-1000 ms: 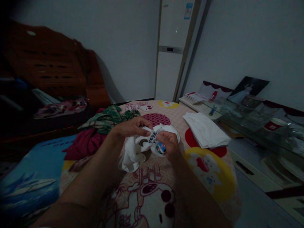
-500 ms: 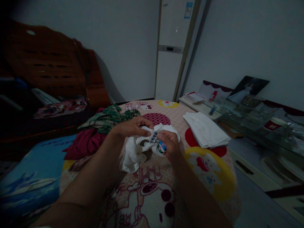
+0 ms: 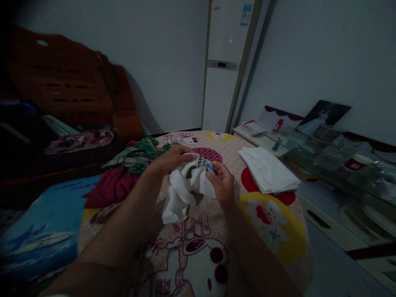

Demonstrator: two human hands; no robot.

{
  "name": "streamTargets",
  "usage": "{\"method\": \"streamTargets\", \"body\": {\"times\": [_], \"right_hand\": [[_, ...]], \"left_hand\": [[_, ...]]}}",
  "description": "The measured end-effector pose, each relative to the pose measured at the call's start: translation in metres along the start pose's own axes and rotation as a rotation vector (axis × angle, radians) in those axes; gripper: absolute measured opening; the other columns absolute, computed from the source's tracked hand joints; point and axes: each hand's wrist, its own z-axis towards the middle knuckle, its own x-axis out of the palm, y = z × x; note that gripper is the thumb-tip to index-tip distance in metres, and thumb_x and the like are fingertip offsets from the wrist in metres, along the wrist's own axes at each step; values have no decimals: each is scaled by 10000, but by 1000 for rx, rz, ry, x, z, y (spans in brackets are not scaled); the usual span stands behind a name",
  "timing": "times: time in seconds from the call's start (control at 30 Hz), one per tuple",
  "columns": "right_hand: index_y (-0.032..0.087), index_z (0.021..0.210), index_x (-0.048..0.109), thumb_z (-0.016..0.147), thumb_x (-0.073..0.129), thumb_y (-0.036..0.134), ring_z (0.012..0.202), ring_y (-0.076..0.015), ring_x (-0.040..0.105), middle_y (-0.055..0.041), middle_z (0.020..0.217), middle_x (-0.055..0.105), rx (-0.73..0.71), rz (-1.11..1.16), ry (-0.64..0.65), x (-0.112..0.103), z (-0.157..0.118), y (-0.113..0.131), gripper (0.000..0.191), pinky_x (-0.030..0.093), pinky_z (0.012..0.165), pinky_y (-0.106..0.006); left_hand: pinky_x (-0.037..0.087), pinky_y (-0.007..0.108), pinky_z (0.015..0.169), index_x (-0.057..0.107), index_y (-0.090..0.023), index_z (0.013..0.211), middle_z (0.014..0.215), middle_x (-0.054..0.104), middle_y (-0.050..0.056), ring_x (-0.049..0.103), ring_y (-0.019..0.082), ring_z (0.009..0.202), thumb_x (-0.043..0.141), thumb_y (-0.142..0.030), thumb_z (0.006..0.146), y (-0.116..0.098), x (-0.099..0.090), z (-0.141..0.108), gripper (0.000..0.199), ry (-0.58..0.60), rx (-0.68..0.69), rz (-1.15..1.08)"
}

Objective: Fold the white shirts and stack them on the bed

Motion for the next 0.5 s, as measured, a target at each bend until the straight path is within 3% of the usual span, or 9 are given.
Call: {"method": "streamTargets", "body": {"times": [0.1,0.23,0.33,0.5], "right_hand": [[234,1176,651,741,731,344,1263,-274,495,-101,1379,541,-302,-331,17,2,-2,2,456,391,1059,-467],[234,1061,702,758,724,301,1316,-296,437,-102,1433,490,-501,-553,127,13,-12,6,311,342,1097,-508],[221,896,715,809,634,222,1237,-277,507,-103,1351,562,-478,-535,124,17,-15,7,119,388,1051,-464],[216,925,678,840,596,286,885,-198,604,-36,949,686,-195,-286,-32,8,-10,0,138,472,808,-309]], "left_hand": [[297,193,409,572,-161,603,501,538,-26,447,78,401,719,-331,700,8,-2,8,244,-197,-35,-165],[303,199,416,551,-164,588,493,531,-30,439,79,400,709,-296,694,10,3,13,231,-275,-35,-242],[277,193,414,555,-157,581,484,513,-33,424,71,398,702,-284,692,10,7,13,223,-264,-22,-204],[176,199,390,571,-152,564,420,411,-60,313,52,352,672,-269,718,18,5,16,218,-270,-26,-36]]}}
